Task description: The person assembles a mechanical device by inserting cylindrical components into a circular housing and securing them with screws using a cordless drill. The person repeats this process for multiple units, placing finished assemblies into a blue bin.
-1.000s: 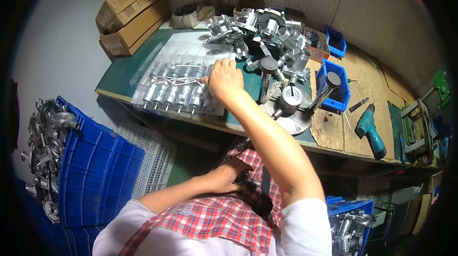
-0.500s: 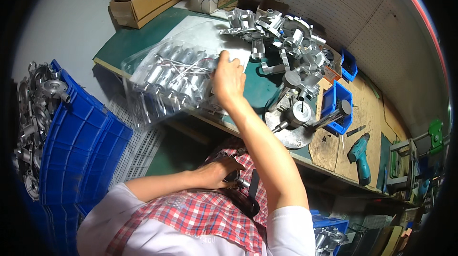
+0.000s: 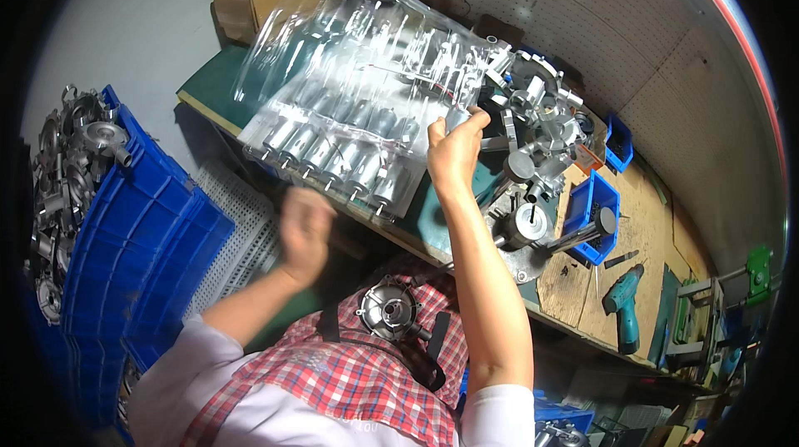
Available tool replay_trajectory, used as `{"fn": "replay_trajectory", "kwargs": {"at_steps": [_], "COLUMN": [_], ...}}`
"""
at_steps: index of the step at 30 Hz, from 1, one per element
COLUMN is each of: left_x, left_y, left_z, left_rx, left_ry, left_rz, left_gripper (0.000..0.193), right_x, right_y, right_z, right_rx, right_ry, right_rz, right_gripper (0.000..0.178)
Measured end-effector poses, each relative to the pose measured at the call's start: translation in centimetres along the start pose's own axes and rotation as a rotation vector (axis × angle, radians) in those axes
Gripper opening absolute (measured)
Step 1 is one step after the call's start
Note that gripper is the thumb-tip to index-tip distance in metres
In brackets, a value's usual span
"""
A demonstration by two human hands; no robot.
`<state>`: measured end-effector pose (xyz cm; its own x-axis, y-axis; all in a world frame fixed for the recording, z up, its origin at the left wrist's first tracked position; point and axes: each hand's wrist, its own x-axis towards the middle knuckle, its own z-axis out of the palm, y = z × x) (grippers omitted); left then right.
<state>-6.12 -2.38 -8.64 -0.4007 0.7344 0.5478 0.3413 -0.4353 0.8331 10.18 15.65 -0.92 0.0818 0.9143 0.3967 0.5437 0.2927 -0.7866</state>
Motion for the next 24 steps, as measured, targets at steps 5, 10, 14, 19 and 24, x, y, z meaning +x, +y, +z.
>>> {"fn": "replay_trajectory", "kwargs": {"at_steps": [5, 10, 14, 19, 24], "left_x": [5.7, 4.6, 2.9, -8.9, -26.2], "left_y": [4.1, 5.8, 2.0, -2.3, -4.7], "left_z": [-8.3, -14.5, -27.5, -42.0, -54.2], "left_rx": [-0.580, -0.375, -0.357, 0.147, 0.824], "left_ry": [0.250, 0.286, 0.136, 0.039, -0.277], "left_rz": [-0.276, -0.333, -0.619, -1.171, -1.763], "left_gripper": [0.051, 0.038, 0.036, 0.037, 0.031], "right_x": [-3.9, -6.5, -9.0, -10.8, -9.3], "right_y": [-3.4, -4.8, -6.3, -6.1, -1.7], "right_z": [-3.2, -5.3, -7.7, -10.4, -11.3], "right_rx": [0.078, 0.165, 0.672, 0.737, 0.591], "right_ry": [-0.069, -0.193, -0.296, -0.349, -0.254], "right_rz": [-0.109, -0.159, -0.046, 0.053, -0.041], "right_gripper": [0.045, 0.045, 0.039, 0.045, 0.044]}}
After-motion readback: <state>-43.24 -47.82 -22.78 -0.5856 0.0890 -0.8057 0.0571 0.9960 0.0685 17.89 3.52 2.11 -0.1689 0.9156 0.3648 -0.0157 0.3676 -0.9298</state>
